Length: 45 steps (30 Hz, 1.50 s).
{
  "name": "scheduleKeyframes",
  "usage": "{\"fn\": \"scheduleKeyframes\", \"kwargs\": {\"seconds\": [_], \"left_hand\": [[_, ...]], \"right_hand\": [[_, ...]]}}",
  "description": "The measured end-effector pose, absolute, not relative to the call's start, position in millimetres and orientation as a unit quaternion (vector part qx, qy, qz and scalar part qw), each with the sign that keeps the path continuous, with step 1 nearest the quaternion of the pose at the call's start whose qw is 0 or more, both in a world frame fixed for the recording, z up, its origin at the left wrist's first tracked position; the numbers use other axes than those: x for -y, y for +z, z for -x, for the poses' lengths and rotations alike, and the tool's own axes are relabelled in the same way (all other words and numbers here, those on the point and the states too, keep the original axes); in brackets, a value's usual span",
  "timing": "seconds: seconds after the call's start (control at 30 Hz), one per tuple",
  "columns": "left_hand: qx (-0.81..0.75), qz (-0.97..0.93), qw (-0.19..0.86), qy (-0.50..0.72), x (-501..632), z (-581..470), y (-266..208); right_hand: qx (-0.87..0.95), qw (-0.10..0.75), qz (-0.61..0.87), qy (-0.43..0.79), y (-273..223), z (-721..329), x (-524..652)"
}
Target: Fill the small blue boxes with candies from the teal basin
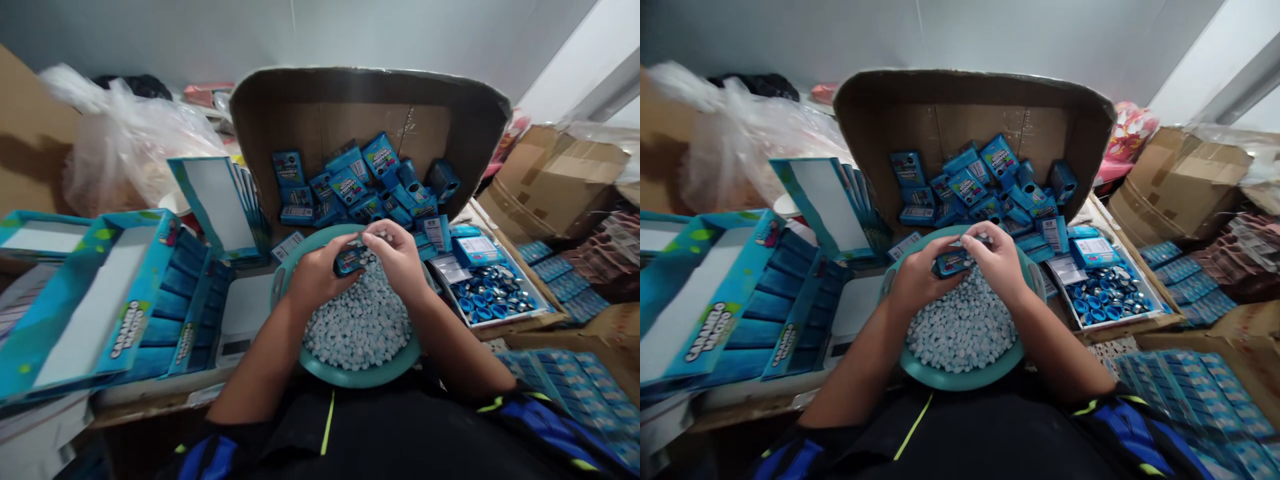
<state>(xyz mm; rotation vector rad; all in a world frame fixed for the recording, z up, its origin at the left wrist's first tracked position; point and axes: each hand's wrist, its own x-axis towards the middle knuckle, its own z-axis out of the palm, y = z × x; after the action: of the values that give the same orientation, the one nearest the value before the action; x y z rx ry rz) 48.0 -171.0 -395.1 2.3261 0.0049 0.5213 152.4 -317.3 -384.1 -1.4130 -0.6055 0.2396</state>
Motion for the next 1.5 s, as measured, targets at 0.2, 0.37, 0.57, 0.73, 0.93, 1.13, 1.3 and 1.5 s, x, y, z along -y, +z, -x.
{"fn": "scheduleKeyframes", "kwargs": {"seconds": [0.2, 0.37, 0.57, 0.73, 0.93, 1.13, 1.3, 1.5], "left_hand": [[0.007, -0.923, 0.313, 0.222, 176.6, -43.3, -399.6], [0.039, -0.936, 0.263, 0.230, 175.3, -38.3, -400.7], [0.034, -0.938, 0.252, 0.236, 170.8, -32.8, -402.3], [0.034, -0.935, 0.272, 0.225, 168.2, -30.6, -398.3], [0.037, -0.932, 0.277, 0.230, 164.6, -30.2, -395.0], [0.032, -0.932, 0.262, 0.250, 157.3, -33.3, -397.5], [0.024, -0.930, 0.243, 0.273, 152.3, -18.8, -397.6], [-0.158, -0.890, 0.217, 0.368, 138.7, 25.6, -385.5]], "right_hand": [[0.320, 0.602, 0.720, 0.131, -402.1, -147.5, 331.1], [0.337, 0.592, 0.719, 0.135, -414.0, -151.6, 336.3], [0.375, 0.551, 0.740, 0.090, -416.8, -150.8, 338.0], [0.363, 0.579, 0.718, 0.135, -419.6, -151.0, 336.0], [0.367, 0.576, 0.717, 0.142, -418.0, -153.6, 333.8], [0.369, 0.595, 0.704, 0.121, -414.8, -154.4, 325.4], [0.414, 0.579, 0.690, 0.131, -413.1, -153.9, 325.9], [0.450, 0.531, 0.706, 0.130, -417.5, -153.8, 327.5]]}}
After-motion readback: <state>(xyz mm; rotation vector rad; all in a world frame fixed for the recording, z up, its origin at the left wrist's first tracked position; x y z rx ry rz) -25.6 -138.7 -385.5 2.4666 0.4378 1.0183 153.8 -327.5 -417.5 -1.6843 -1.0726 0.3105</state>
